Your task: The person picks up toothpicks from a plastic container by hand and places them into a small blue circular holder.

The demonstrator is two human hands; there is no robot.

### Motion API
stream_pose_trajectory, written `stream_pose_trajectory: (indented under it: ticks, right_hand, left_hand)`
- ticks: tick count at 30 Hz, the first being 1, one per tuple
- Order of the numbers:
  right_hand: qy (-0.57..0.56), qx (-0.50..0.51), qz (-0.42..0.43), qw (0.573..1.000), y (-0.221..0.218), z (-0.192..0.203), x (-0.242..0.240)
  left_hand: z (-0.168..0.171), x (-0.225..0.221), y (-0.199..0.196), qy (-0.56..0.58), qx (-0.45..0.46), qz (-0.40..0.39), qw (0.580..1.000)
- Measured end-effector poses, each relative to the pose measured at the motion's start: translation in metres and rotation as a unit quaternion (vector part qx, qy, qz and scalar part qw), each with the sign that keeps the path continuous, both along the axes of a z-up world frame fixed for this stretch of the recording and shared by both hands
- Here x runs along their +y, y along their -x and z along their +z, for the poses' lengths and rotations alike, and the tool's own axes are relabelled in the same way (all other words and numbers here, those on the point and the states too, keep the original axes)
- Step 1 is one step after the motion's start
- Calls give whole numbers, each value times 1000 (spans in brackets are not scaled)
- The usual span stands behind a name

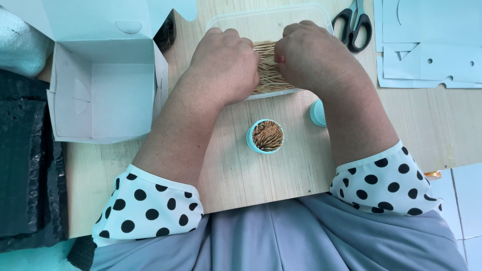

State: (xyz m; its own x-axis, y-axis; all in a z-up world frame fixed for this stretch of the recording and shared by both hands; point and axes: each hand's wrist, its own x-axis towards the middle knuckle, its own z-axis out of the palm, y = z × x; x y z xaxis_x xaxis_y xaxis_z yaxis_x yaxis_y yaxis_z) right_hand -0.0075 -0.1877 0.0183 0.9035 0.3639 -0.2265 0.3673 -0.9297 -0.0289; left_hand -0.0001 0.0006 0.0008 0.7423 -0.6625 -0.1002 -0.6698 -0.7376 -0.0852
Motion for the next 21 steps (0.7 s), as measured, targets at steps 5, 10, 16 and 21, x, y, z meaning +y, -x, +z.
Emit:
stream_pose_trajectory:
  ticks: [5,10,16,21]
  right_hand:
    - [-21,-15,9,1000,3,-3,-3]
    - [-178,-162,151,959,7,-7,-19]
    - [-278,-178,166,929,11,4,-26]
    - [-348,-198,118,909,12,1,-33]
  left_hand:
    - [-5,-1,1,8,-6,4,1000]
    - [7,-4,1,-14,51,37,998]
    - [-16,1,-5,125,-20,23,992]
    - [-13,6,-1,357,-190,-11,915]
